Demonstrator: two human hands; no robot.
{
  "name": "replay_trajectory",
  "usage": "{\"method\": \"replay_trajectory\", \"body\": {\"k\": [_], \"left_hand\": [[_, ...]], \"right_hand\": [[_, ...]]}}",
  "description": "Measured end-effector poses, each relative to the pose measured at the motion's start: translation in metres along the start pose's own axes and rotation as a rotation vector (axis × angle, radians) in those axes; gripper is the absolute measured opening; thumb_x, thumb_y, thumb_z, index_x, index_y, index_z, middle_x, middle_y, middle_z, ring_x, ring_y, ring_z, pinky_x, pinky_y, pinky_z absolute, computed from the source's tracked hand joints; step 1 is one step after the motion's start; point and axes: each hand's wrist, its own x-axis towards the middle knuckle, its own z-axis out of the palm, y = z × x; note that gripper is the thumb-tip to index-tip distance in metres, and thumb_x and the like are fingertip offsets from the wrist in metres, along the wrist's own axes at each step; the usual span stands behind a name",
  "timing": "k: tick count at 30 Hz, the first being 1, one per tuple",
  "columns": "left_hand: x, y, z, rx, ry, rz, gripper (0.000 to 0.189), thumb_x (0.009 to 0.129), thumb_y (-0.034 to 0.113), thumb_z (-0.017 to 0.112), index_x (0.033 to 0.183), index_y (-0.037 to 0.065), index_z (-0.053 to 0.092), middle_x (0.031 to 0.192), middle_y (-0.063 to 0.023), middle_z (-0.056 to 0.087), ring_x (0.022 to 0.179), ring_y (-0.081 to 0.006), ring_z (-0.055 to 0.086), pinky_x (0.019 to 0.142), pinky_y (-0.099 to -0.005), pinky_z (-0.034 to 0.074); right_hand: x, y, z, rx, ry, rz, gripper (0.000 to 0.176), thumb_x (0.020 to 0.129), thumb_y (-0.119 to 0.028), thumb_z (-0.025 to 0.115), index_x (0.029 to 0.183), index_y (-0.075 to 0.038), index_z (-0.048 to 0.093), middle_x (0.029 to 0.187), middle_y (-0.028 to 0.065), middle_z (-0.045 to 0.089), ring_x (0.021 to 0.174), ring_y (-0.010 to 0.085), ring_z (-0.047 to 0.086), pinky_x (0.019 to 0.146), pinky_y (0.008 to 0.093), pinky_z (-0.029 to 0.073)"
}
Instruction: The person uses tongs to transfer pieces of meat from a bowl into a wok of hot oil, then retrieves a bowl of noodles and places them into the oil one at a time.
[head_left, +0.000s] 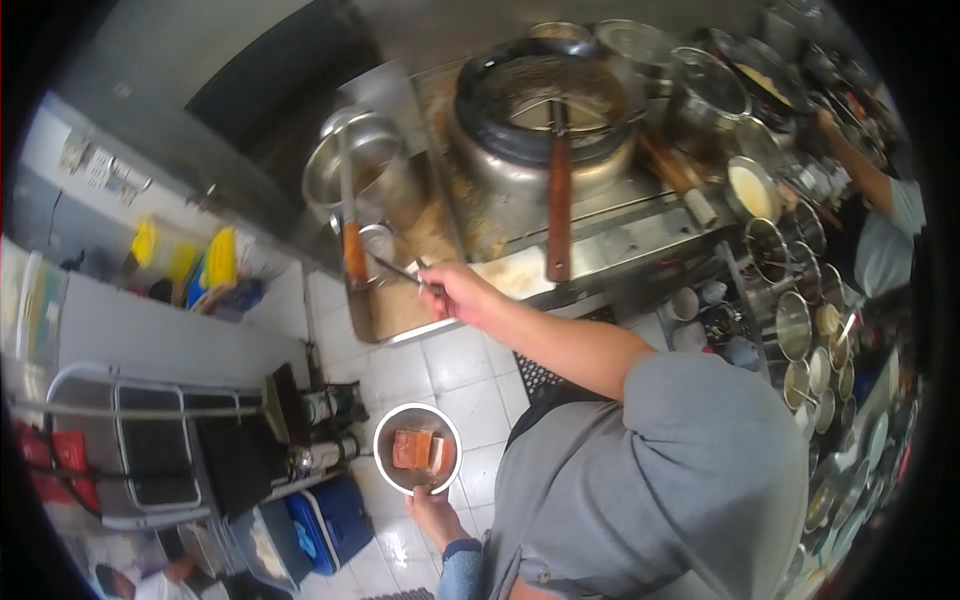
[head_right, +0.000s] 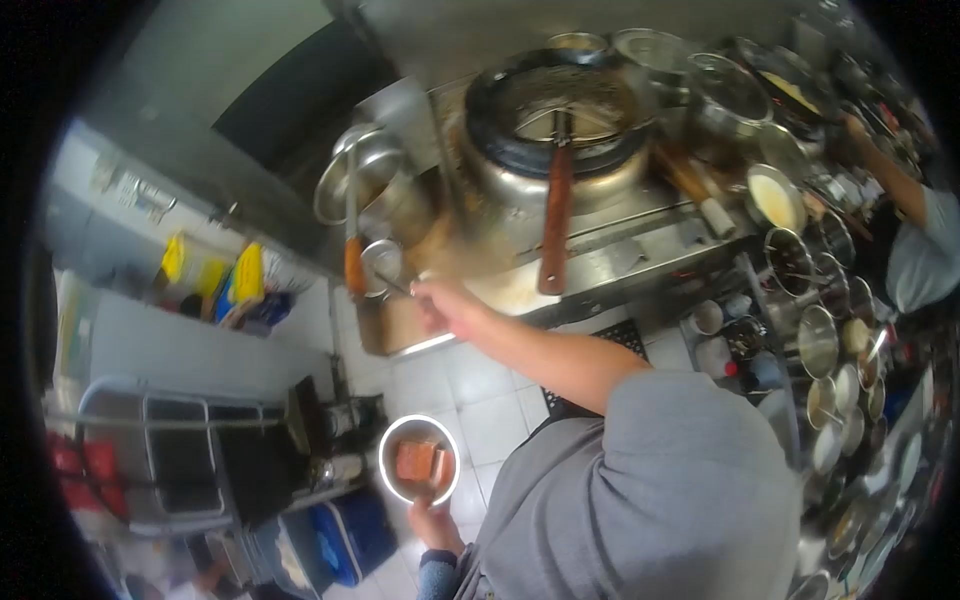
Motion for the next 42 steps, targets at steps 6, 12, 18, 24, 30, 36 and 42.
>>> {"method": "replay_trajectory", "body": {"k": [6, 12, 18, 24, 30, 36, 42], "left_hand": [[0.019, 0.085, 0.077, -0.386, -0.261, -0.123, 0.033, 0.078, 0.000, 0.050, 0.111, -0.001, 0.056, 0.106, -0.0108, 0.061, 0.098, -0.0214, 0.059, 0.082, -0.0393, 0.053], [0.031, 0.150, 0.138, -0.563, -0.478, -0.113, 0.036, 0.078, -0.002, 0.050, 0.114, -0.001, 0.055, 0.110, -0.0108, 0.061, 0.099, -0.0228, 0.060, 0.086, -0.0426, 0.051], [0.004, 0.209, 0.221, -0.623, -0.517, 0.018, 0.036, 0.087, 0.001, 0.051, 0.122, -0.004, 0.050, 0.116, -0.0135, 0.058, 0.108, -0.0250, 0.058, 0.090, -0.0451, 0.050], [-0.017, 0.244, 0.284, -0.584, -0.481, 0.064, 0.035, 0.089, 0.002, 0.051, 0.123, -0.005, 0.051, 0.116, -0.0141, 0.059, 0.105, -0.0247, 0.060, 0.089, -0.0434, 0.051], [-0.029, 0.263, 0.326, -0.616, -0.504, 0.169, 0.028, 0.088, -0.001, 0.053, 0.116, -0.003, 0.055, 0.109, -0.0123, 0.061, 0.099, -0.0215, 0.062, 0.085, -0.0399, 0.055], [-0.027, 0.270, 0.336, -0.559, -0.524, 0.151, 0.027, 0.087, -0.001, 0.052, 0.114, -0.003, 0.055, 0.108, -0.0112, 0.062, 0.098, -0.0199, 0.063, 0.086, -0.0388, 0.055], [-0.003, 0.270, 0.343, -0.516, -0.642, 0.182, 0.029, 0.086, 0.000, 0.052, 0.115, -0.002, 0.057, 0.109, -0.0104, 0.064, 0.097, -0.0196, 0.063, 0.085, -0.0369, 0.054]], "right_hand": [[-0.115, -0.063, 0.019, -0.023, -0.060, -0.272, 0.028, 0.082, 0.000, 0.052, 0.108, -0.006, 0.043, 0.092, 0.0137, 0.059, 0.052, 0.0135, 0.047, 0.042, 0.0254, 0.036], [-0.188, -0.135, -0.052, -0.054, 0.071, -0.453, 0.021, 0.088, -0.010, 0.053, 0.106, -0.009, 0.042, 0.090, 0.0085, 0.053, 0.049, 0.0080, 0.037, 0.038, 0.0199, 0.026], [-0.260, -0.145, -0.239, -1.240, 0.815, -0.391, 0.025, 0.094, -0.028, 0.053, 0.094, -0.003, 0.054, 0.081, 0.0179, 0.060, 0.069, 0.0300, 0.061, 0.060, 0.0384, 0.046], [-0.292, -0.158, -0.280, -1.382, 0.885, -0.578, 0.026, 0.094, -0.020, 0.052, 0.111, 0.000, 0.052, 0.099, 0.0249, 0.061, 0.094, 0.0400, 0.059, 0.084, 0.0415, 0.046], [-0.306, -0.266, -0.156, -1.743, 0.317, -0.960, 0.049, 0.091, -0.028, 0.057, 0.133, -0.003, 0.049, 0.083, 0.0161, 0.059, 0.072, 0.0318, 0.056, 0.070, 0.0377, 0.045], [-0.285, -0.319, -0.062, -2.377, -0.182, -1.114, 0.038, 0.077, -0.016, 0.070, 0.112, -0.005, 0.062, 0.086, 0.0096, 0.060, 0.077, 0.0265, 0.062, 0.065, 0.0367, 0.050], [-0.243, -0.319, -0.007, -2.682, -0.609, -1.208, 0.023, 0.069, -0.007, 0.062, 0.091, -0.001, 0.063, 0.080, 0.0067, 0.060, 0.072, 0.0222, 0.063, 0.062, 0.0339, 0.052]]}}
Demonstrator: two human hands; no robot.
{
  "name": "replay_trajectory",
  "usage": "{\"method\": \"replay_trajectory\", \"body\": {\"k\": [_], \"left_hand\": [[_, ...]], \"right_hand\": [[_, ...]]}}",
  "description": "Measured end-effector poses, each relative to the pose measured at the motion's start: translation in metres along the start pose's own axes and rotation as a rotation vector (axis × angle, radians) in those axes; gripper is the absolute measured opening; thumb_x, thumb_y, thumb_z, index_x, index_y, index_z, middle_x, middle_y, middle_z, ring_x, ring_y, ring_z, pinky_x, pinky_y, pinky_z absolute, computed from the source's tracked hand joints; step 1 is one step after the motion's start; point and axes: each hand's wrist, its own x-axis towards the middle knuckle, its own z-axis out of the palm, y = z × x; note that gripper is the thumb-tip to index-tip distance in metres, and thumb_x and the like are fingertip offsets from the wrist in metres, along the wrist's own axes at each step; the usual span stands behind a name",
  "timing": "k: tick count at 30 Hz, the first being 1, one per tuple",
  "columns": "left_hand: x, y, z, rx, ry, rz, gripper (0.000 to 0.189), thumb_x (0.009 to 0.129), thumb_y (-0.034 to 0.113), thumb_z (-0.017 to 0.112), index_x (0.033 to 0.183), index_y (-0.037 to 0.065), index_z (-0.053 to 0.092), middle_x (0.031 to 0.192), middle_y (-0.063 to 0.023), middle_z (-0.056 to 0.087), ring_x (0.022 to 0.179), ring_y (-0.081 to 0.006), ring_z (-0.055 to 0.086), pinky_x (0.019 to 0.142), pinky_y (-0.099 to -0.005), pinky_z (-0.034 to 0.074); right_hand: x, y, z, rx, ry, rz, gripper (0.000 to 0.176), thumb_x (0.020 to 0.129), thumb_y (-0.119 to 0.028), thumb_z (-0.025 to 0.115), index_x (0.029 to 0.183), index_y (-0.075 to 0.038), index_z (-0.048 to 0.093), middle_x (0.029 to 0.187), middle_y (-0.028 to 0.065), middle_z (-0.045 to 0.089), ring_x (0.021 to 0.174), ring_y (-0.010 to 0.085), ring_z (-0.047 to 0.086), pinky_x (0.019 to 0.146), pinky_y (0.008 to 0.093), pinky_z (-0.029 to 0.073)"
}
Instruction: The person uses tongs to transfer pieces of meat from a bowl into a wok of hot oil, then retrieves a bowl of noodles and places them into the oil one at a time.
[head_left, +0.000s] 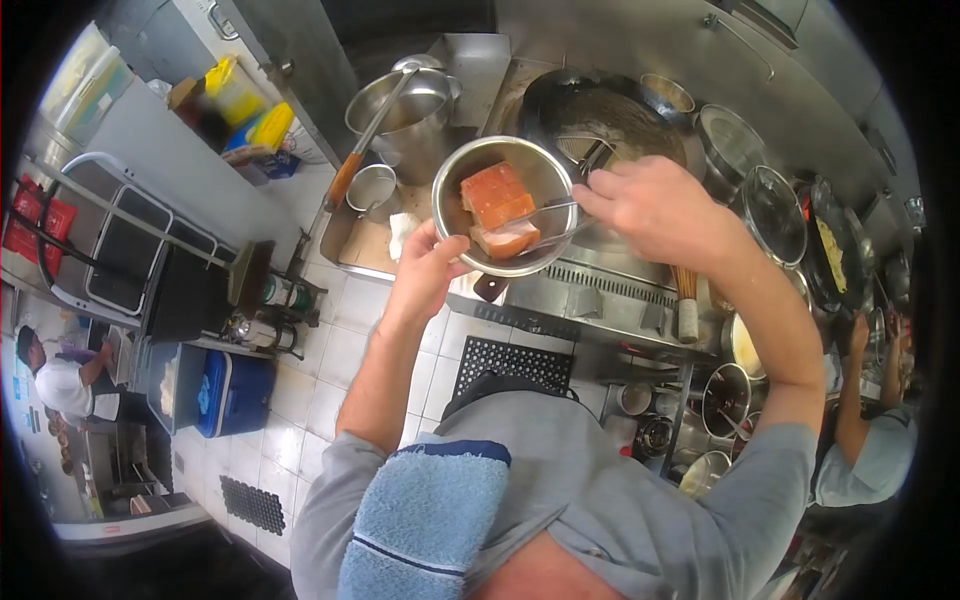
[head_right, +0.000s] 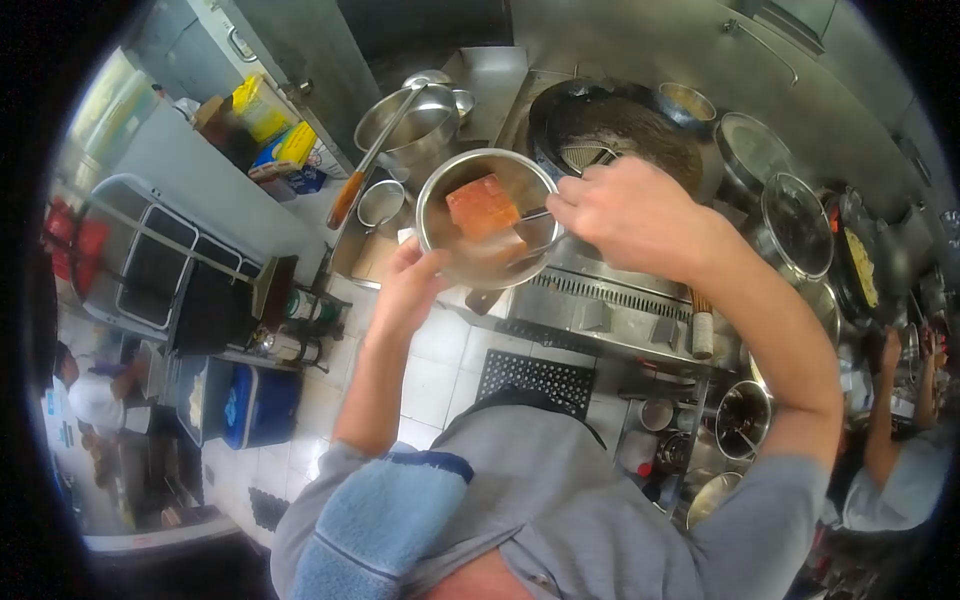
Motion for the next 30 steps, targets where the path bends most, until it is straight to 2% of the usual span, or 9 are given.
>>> {"method": "replay_trajectory", "body": {"k": [3, 10, 13, 17, 21, 23, 26, 28, 30], "left_hand": [[0.016, -0.009, -0.012, -0.017, 0.003, -0.015, 0.029, 0.086, 0.000, 0.052, 0.115, -0.001, 0.057, 0.107, -0.0098, 0.064, 0.095, -0.0190, 0.064, 0.080, -0.0350, 0.055], [0.038, -0.003, -0.023, -0.084, 0.006, -0.072, 0.029, 0.087, -0.001, 0.051, 0.116, -0.003, 0.054, 0.108, -0.0114, 0.062, 0.097, -0.0202, 0.063, 0.077, -0.0359, 0.057], [0.052, -0.005, -0.023, -0.113, -0.004, -0.108, 0.028, 0.087, -0.001, 0.051, 0.114, -0.006, 0.053, 0.107, -0.0141, 0.061, 0.096, -0.0218, 0.063, 0.078, -0.0379, 0.058], [0.069, -0.020, -0.024, -0.141, 0.013, -0.120, 0.027, 0.087, 0.000, 0.051, 0.111, -0.010, 0.051, 0.104, -0.0163, 0.060, 0.092, -0.0226, 0.063, 0.077, -0.0392, 0.060], [0.081, -0.028, -0.017, -0.048, 0.058, -0.145, 0.027, 0.086, 0.001, 0.053, 0.111, -0.007, 0.053, 0.101, -0.0143, 0.060, 0.088, -0.0208, 0.063, 0.076, -0.0414, 0.060], [0.086, -0.034, -0.015, -0.074, 0.088, -0.152, 0.026, 0.085, 0.001, 0.053, 0.111, -0.005, 0.055, 0.101, -0.0134, 0.060, 0.088, -0.0203, 0.063, 0.076, -0.0428, 0.059], [0.079, -0.032, 0.000, -0.090, 0.146, -0.127, 0.026, 0.085, -0.001, 0.052, 0.110, -0.004, 0.057, 0.102, -0.0128, 0.061, 0.095, -0.0205, 0.062, 0.080, -0.0435, 0.058], [0.069, -0.022, 0.010, -0.105, 0.181, -0.107, 0.028, 0.085, -0.003, 0.051, 0.113, -0.004, 0.056, 0.105, -0.0128, 0.062, 0.096, -0.0213, 0.062, 0.084, -0.0424, 0.057], [0.058, -0.018, 0.011, -0.097, 0.213, -0.097, 0.029, 0.085, -0.003, 0.050, 0.114, -0.004, 0.055, 0.107, -0.0128, 0.062, 0.097, -0.0219, 0.063, 0.084, -0.0415, 0.057]], "right_hand": [[0.019, 0.004, 0.007, -0.034, -0.054, -0.003, 0.023, 0.068, -0.008, 0.062, 0.091, -0.003, 0.065, 0.076, 0.0067, 0.060, 0.071, 0.0234, 0.064, 0.061, 0.0341, 0.051], [0.009, 0.030, 0.016, 0.177, -0.133, 0.348, 0.019, 0.079, -0.022, 0.069, 0.094, -0.010, 0.070, 0.081, 0.0077, 0.067, 0.076, 0.0274, 0.065, 0.067, 0.0402, 0.050], [-0.002, 0.052, 0.039, 0.360, -0.121, 0.437, 0.023, 0.079, -0.022, 0.069, 0.097, -0.009, 0.072, 0.086, 0.0086, 0.069, 0.081, 0.0292, 0.065, 0.071, 0.0402, 0.051], [-0.015, 0.083, 0.049, 0.462, -0.077, 0.439, 0.025, 0.077, -0.017, 0.069, 0.098, -0.004, 0.069, 0.083, 0.0102, 0.067, 0.077, 0.0292, 0.063, 0.069, 0.0371, 0.048], [-0.032, 0.136, 0.030, 0.585, 0.000, 0.586, 0.027, 0.081, -0.017, 0.065, 0.104, -0.002, 0.068, 0.083, 0.0124, 0.067, 0.077, 0.0272, 0.062, 0.070, 0.0355, 0.046], [-0.040, 0.170, 0.027, 0.464, -0.005, 0.755, 0.027, 0.083, -0.026, 0.066, 0.103, -0.009, 0.070, 0.092, 0.0097, 0.070, 0.085, 0.0283, 0.065, 0.073, 0.0398, 0.049], [-0.045, 0.221, 0.061, 0.043, -0.027, 0.639, 0.025, 0.083, -0.028, 0.065, 0.101, -0.011, 0.071, 0.091, 0.0097, 0.070, 0.087, 0.0287, 0.065, 0.073, 0.0412, 0.050], [-0.030, 0.233, 0.094, -0.062, -0.259, 0.750, 0.023, 0.083, -0.028, 0.066, 0.096, -0.011, 0.071, 0.090, 0.0103, 0.070, 0.089, 0.0291, 0.065, 0.075, 0.0417, 0.051], [-0.033, 0.255, 0.154, -0.109, -0.278, 0.646, 0.021, 0.081, -0.028, 0.067, 0.092, -0.010, 0.072, 0.089, 0.0112, 0.070, 0.089, 0.0288, 0.066, 0.076, 0.0409, 0.052]]}}
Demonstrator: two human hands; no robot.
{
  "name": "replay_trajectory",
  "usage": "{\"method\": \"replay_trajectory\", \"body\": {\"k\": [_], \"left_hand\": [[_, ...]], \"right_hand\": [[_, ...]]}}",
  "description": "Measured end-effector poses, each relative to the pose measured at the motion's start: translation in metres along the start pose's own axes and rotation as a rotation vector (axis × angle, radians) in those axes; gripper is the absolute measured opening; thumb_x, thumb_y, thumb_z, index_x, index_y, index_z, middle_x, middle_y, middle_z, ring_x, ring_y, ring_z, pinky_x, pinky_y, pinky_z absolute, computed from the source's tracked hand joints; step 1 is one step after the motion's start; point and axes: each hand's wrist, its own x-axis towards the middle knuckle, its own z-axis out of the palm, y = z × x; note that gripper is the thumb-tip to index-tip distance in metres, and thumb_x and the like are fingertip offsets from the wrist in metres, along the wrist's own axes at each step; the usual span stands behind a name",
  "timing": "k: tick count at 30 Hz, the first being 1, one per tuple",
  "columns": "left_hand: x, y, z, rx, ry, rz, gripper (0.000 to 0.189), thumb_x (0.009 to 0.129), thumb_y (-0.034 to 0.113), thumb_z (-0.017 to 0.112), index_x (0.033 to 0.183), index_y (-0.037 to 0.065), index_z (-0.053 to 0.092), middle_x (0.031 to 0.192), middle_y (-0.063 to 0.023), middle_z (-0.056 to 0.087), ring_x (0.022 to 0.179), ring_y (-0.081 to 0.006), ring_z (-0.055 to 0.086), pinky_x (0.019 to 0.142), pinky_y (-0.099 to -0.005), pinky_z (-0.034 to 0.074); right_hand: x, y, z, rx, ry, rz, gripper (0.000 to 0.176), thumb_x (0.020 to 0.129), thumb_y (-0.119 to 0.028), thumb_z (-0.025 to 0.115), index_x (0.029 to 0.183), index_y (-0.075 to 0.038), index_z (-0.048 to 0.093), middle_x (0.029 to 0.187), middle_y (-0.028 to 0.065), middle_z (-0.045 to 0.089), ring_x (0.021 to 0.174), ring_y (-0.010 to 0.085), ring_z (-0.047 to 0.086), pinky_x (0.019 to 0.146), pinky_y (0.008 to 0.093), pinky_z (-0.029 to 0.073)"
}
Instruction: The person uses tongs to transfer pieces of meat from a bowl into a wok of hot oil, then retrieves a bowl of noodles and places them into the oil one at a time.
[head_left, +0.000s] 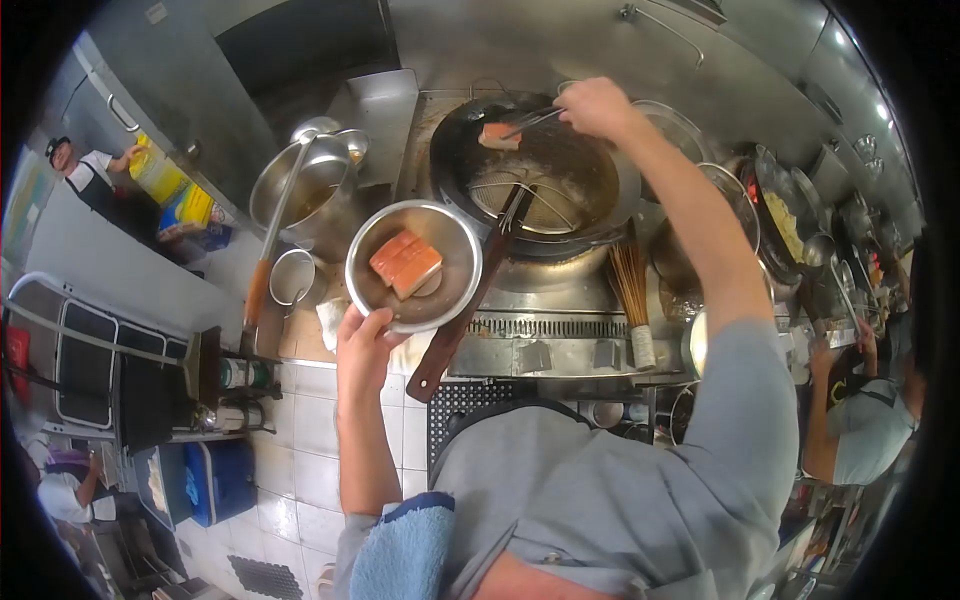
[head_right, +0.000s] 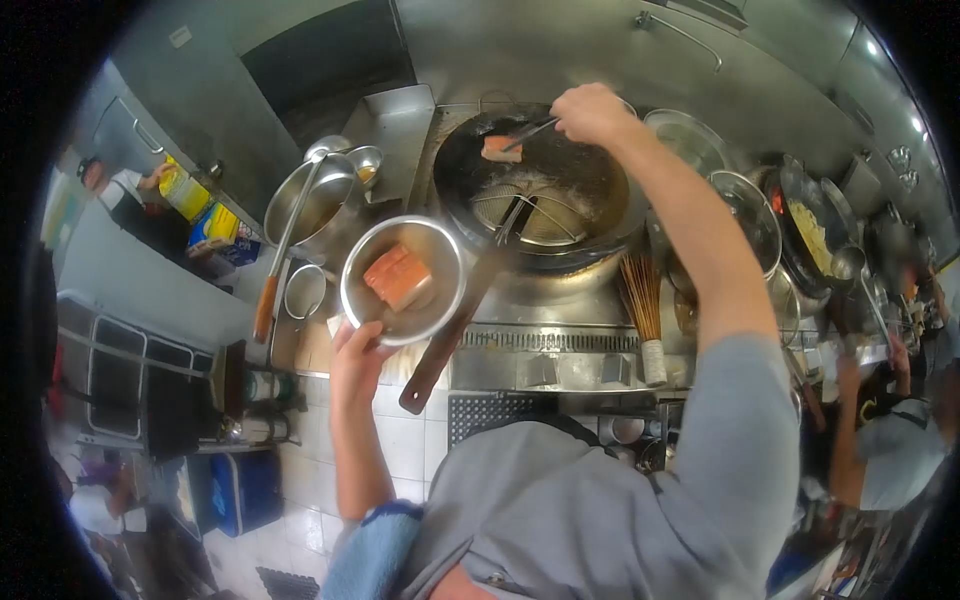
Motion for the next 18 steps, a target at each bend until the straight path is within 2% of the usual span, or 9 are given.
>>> {"method": "replay_trajectory", "body": {"k": [3, 6, 9, 12, 14, 15, 16, 17, 18], "left_hand": [[-0.015, 0.000, -0.009, -0.008, 0.080, 0.019, 0.029, 0.085, -0.004, 0.050, 0.114, -0.003, 0.056, 0.108, -0.0136, 0.062, 0.097, -0.0222, 0.064, 0.082, -0.0397, 0.057], [-0.024, -0.001, -0.030, 0.004, 0.061, 0.021, 0.029, 0.085, -0.004, 0.050, 0.113, -0.003, 0.056, 0.108, -0.0141, 0.063, 0.097, -0.0226, 0.065, 0.081, -0.0391, 0.057], [-0.028, -0.003, -0.039, 0.010, 0.076, 0.013, 0.030, 0.085, -0.004, 0.050, 0.114, -0.003, 0.055, 0.108, -0.0140, 0.063, 0.097, -0.0231, 0.064, 0.082, -0.0400, 0.057], [-0.033, 0.004, -0.027, 0.017, 0.097, 0.005, 0.034, 0.086, 0.000, 0.052, 0.120, -0.005, 0.054, 0.104, -0.0101, 0.061, 0.089, -0.0162, 0.059, 0.069, -0.0288, 0.048], [-0.031, 0.008, -0.023, 0.021, 0.081, 0.004, 0.033, 0.087, 0.000, 0.052, 0.120, -0.005, 0.055, 0.106, -0.0099, 0.061, 0.091, -0.0163, 0.059, 0.071, -0.0292, 0.048], [-0.030, 0.009, -0.023, 0.024, 0.082, 0.001, 0.033, 0.087, 0.001, 0.052, 0.120, -0.005, 0.055, 0.106, -0.0097, 0.062, 0.092, -0.0163, 0.059, 0.072, -0.0295, 0.048], [-0.027, 0.009, -0.024, 0.019, 0.063, -0.003, 0.033, 0.087, 0.001, 0.052, 0.120, -0.004, 0.055, 0.108, -0.0093, 0.062, 0.095, -0.0164, 0.059, 0.073, -0.0298, 0.048], [-0.022, 0.009, -0.025, 0.014, 0.044, -0.004, 0.033, 0.087, 0.001, 0.052, 0.120, -0.003, 0.055, 0.109, -0.0090, 0.062, 0.097, -0.0164, 0.058, 0.075, -0.0302, 0.048], [-0.018, 0.009, -0.027, 0.019, 0.007, 0.020, 0.035, 0.087, 0.001, 0.052, 0.122, -0.004, 0.053, 0.112, -0.0114, 0.061, 0.100, -0.0196, 0.060, 0.080, -0.0352, 0.052]], "right_hand": [[0.026, -0.014, 0.024, -0.103, -0.206, -0.051, 0.021, 0.079, -0.026, 0.069, 0.090, -0.009, 0.072, 0.091, 0.0122, 0.070, 0.089, 0.0285, 0.067, 0.076, 0.0406, 0.052], [0.042, -0.020, 0.034, -0.160, -0.225, -0.068, 0.021, 0.077, -0.026, 0.069, 0.090, -0.009, 0.072, 0.093, 0.0118, 0.071, 0.089, 0.0279, 0.068, 0.077, 0.0398, 0.053], [0.052, -0.014, 0.024, -0.163, -0.177, -0.007, 0.023, 0.077, -0.025, 0.068, 0.091, -0.007, 0.072, 0.095, 0.0117, 0.071, 0.091, 0.0283, 0.068, 0.079, 0.0396, 0.053], [0.055, 0.008, -0.013, -0.110, -0.046, 0.101, 0.023, 0.079, -0.026, 0.066, 0.093, -0.009, 0.071, 0.093, 0.0131, 0.070, 0.092, 0.0296, 0.067, 0.079, 0.0410, 0.053], [0.038, 0.020, -0.044, -0.006, 0.161, 0.121, 0.029, 0.082, -0.029, 0.065, 0.104, -0.010, 0.069, 0.098, 0.0122, 0.069, 0.097, 0.0297, 0.064, 0.082, 0.0403, 0.051], [0.025, 0.016, -0.069, 0.053, 0.179, 0.170, 0.033, 0.084, -0.031, 0.064, 0.111, -0.010, 0.067, 0.103, 0.0128, 0.068, 0.100, 0.0298, 0.063, 0.084, 0.0407, 0.050], [0.014, 0.018, -0.090, 0.129, 0.165, 0.123, 0.038, 0.087, -0.030, 0.061, 0.118, -0.008, 0.063, 0.111, 0.0142, 0.066, 0.104, 0.0319, 0.061, 0.089, 0.0407, 0.047], [-0.017, -0.029, -0.153, 0.145, 0.185, 0.119, 0.033, 0.076, -0.034, 0.066, 0.098, -0.010, 0.071, 0.089, 0.0154, 0.068, 0.086, 0.0314, 0.066, 0.076, 0.0418, 0.052], [-0.018, 0.011, -0.126, 0.270, 0.232, -0.085, 0.036, 0.088, -0.025, 0.061, 0.118, -0.005, 0.062, 0.110, 0.0150, 0.066, 0.101, 0.0347, 0.061, 0.088, 0.0398, 0.046]]}}
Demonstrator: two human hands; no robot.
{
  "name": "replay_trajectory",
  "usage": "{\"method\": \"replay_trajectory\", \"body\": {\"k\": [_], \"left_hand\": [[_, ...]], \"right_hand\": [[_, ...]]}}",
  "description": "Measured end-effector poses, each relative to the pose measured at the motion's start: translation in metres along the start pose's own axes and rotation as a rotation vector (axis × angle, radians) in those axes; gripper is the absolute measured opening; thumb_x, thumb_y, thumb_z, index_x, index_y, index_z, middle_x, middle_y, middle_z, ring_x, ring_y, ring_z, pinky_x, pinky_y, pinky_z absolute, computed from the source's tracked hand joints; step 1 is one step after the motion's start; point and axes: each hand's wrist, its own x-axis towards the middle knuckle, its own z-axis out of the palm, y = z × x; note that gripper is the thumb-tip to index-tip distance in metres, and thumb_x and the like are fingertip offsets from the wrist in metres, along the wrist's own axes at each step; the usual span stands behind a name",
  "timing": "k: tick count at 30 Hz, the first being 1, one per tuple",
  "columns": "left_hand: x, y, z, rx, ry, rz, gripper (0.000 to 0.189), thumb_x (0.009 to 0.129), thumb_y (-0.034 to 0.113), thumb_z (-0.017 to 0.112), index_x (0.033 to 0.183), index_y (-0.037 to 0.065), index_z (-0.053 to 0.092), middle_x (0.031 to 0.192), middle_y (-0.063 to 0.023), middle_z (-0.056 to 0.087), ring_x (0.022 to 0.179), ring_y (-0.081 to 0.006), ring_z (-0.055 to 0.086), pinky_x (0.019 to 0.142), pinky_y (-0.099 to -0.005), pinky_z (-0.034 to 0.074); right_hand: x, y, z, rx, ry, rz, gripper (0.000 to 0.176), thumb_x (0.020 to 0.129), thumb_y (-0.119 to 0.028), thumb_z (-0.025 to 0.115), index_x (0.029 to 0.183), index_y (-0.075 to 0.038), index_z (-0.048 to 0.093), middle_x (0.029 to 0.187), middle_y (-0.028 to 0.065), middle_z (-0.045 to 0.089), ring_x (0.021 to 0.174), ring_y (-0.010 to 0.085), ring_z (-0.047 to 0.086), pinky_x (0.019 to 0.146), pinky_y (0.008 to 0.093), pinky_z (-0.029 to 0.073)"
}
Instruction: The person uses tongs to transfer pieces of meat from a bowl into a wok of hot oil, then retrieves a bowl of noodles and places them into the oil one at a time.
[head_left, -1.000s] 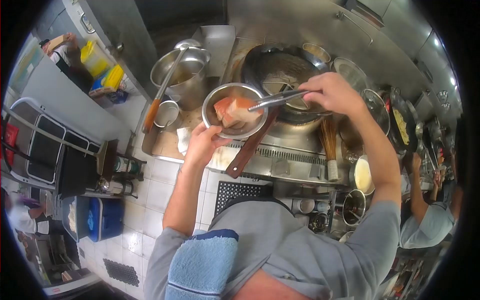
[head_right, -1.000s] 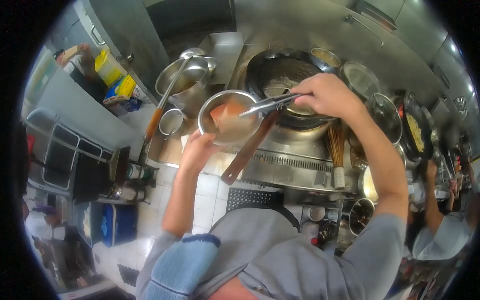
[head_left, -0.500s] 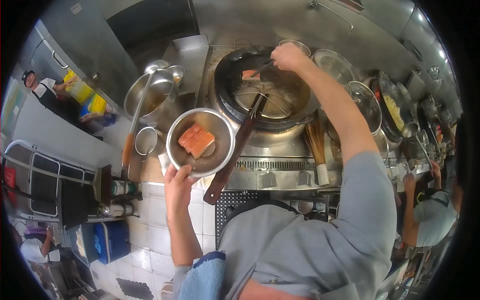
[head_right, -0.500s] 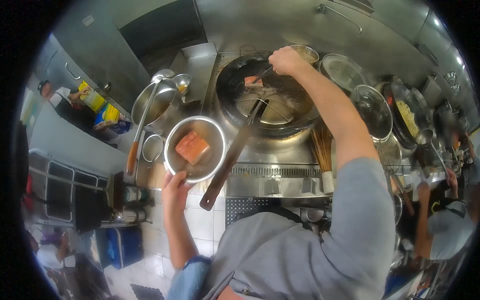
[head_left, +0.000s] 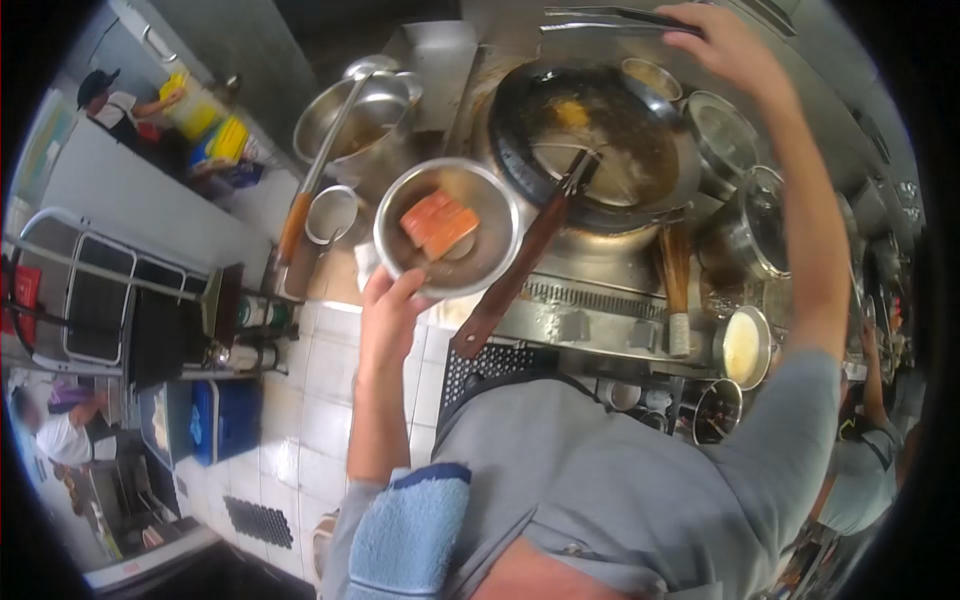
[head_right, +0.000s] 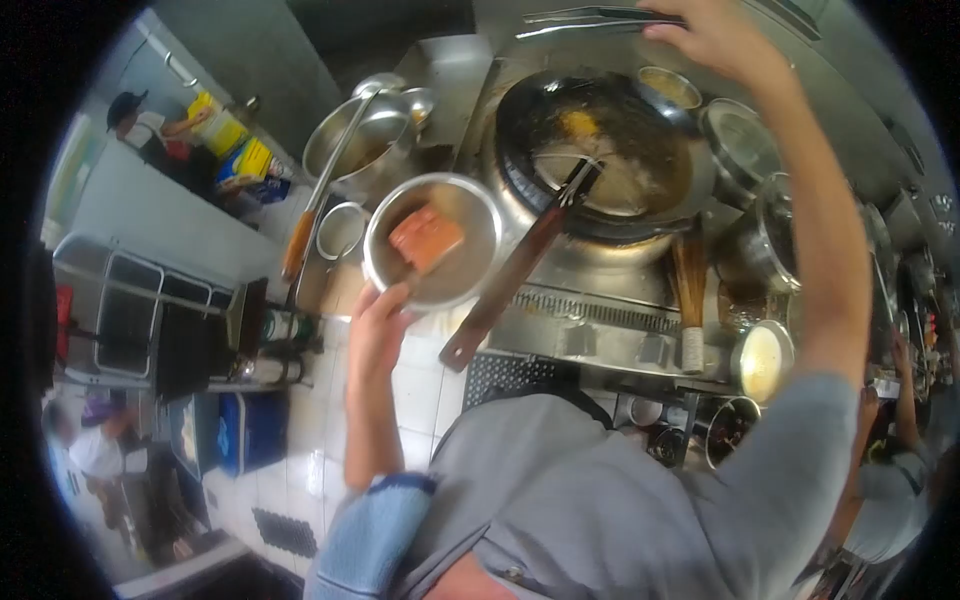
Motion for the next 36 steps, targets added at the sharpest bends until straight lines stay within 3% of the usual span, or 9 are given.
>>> {"method": "replay_trajectory", "body": {"k": [2, 6, 9, 12, 21, 24, 28, 32, 36], "left_hand": [[0.013, -0.003, -0.004, 0.002, -0.078, 0.026, 0.035, 0.088, 0.001, 0.051, 0.122, -0.003, 0.053, 0.114, -0.0131, 0.061, 0.102, -0.0218, 0.062, 0.084, -0.0397, 0.055], [0.019, 0.007, 0.011, -0.011, -0.167, -0.013, 0.030, 0.088, -0.001, 0.050, 0.118, -0.002, 0.055, 0.110, -0.0125, 0.063, 0.098, -0.0206, 0.063, 0.082, -0.0386, 0.057], [0.017, 0.011, 0.018, -0.014, -0.267, -0.049, 0.035, 0.088, 0.001, 0.049, 0.123, -0.002, 0.053, 0.118, -0.0128, 0.059, 0.108, -0.0224, 0.058, 0.086, -0.0375, 0.051], [0.024, 0.004, 0.014, -0.001, -0.276, -0.080, 0.035, 0.088, 0.000, 0.048, 0.123, -0.004, 0.052, 0.118, -0.0151, 0.059, 0.107, -0.0242, 0.059, 0.086, -0.0399, 0.053], [0.041, -0.005, 0.019, -0.107, -0.258, -0.097, 0.029, 0.087, -0.001, 0.050, 0.116, -0.004, 0.053, 0.110, -0.0155, 0.061, 0.102, -0.0250, 0.062, 0.084, -0.0428, 0.057], [0.058, -0.013, 0.014, -0.121, -0.213, -0.117, 0.029, 0.087, 0.000, 0.051, 0.116, -0.003, 0.053, 0.109, -0.0149, 0.060, 0.103, -0.0261, 0.062, 0.083, -0.0437, 0.057], [0.067, -0.010, 0.025, -0.116, -0.230, -0.094, 0.031, 0.087, 0.000, 0.050, 0.118, -0.004, 0.052, 0.113, -0.0163, 0.060, 0.104, -0.0265, 0.061, 0.083, -0.0443, 0.056], [0.063, -0.006, 0.033, -0.118, -0.203, -0.059, 0.031, 0.087, -0.002, 0.048, 0.118, -0.003, 0.054, 0.111, -0.0163, 0.062, 0.100, -0.0264, 0.063, 0.083, -0.0438, 0.056], [0.052, -0.003, 0.023, -0.063, -0.165, -0.065, 0.032, 0.088, -0.001, 0.049, 0.120, -0.005, 0.053, 0.114, -0.0169, 0.060, 0.103, -0.0268, 0.061, 0.086, -0.0443, 0.054]], "right_hand": [[-0.031, -0.061, -0.022, 0.134, 0.094, -0.151, 0.031, 0.083, -0.022, 0.065, 0.110, -0.008, 0.065, 0.100, 0.0113, 0.067, 0.094, 0.0300, 0.063, 0.080, 0.0418, 0.050], [-0.072, -0.174, -0.028, -0.111, -0.111, -0.309, 0.031, 0.072, -0.012, 0.071, 0.102, -0.006, 0.063, 0.084, 0.0060, 0.060, 0.081, 0.0241, 0.063, 0.066, 0.0358, 0.050], [-0.080, -0.195, 0.004, -0.193, -0.018, -0.420, 0.026, 0.071, -0.011, 0.064, 0.096, -0.005, 0.063, 0.081, 0.0048, 0.058, 0.076, 0.0211, 0.063, 0.064, 0.0342, 0.051], [-0.079, -0.199, 0.003, -0.244, -0.020, -0.442, 0.022, 0.070, -0.009, 0.060, 0.092, -0.004, 0.063, 0.079, 0.0042, 0.058, 0.075, 0.0202, 0.062, 0.064, 0.0333, 0.051], [-0.073, -0.189, 0.004, -0.290, -0.061, -0.445, 0.013, 0.071, -0.011, 0.064, 0.084, -0.007, 0.064, 0.076, 0.0039, 0.060, 0.075, 0.0210, 0.063, 0.063, 0.0342, 0.051], [-0.071, -0.160, -0.008, -0.187, -0.004, -0.319, 0.010, 0.075, -0.013, 0.066, 0.085, -0.010, 0.065, 0.075, 0.0048, 0.061, 0.074, 0.0226, 0.064, 0.064, 0.0350, 0.051], [-0.064, -0.108, -0.048, -0.108, 0.016, -0.028, 0.024, 0.081, -0.025, 0.065, 0.099, -0.009, 0.070, 0.088, 0.0073, 0.068, 0.081, 0.0308, 0.063, 0.070, 0.0408, 0.049], [-0.059, -0.036, -0.031, -0.198, 0.060, 0.075, 0.027, 0.082, -0.026, 0.066, 0.104, -0.010, 0.070, 0.086, 0.0098, 0.067, 0.081, 0.0301, 0.063, 0.070, 0.0404, 0.049], [-0.055, 0.009, 0.042, -0.421, -0.314, 0.244, 0.020, 0.080, -0.026, 0.067, 0.093, -0.012, 0.073, 0.088, 0.0097, 0.070, 0.086, 0.0265, 0.067, 0.074, 0.0388, 0.053]]}}
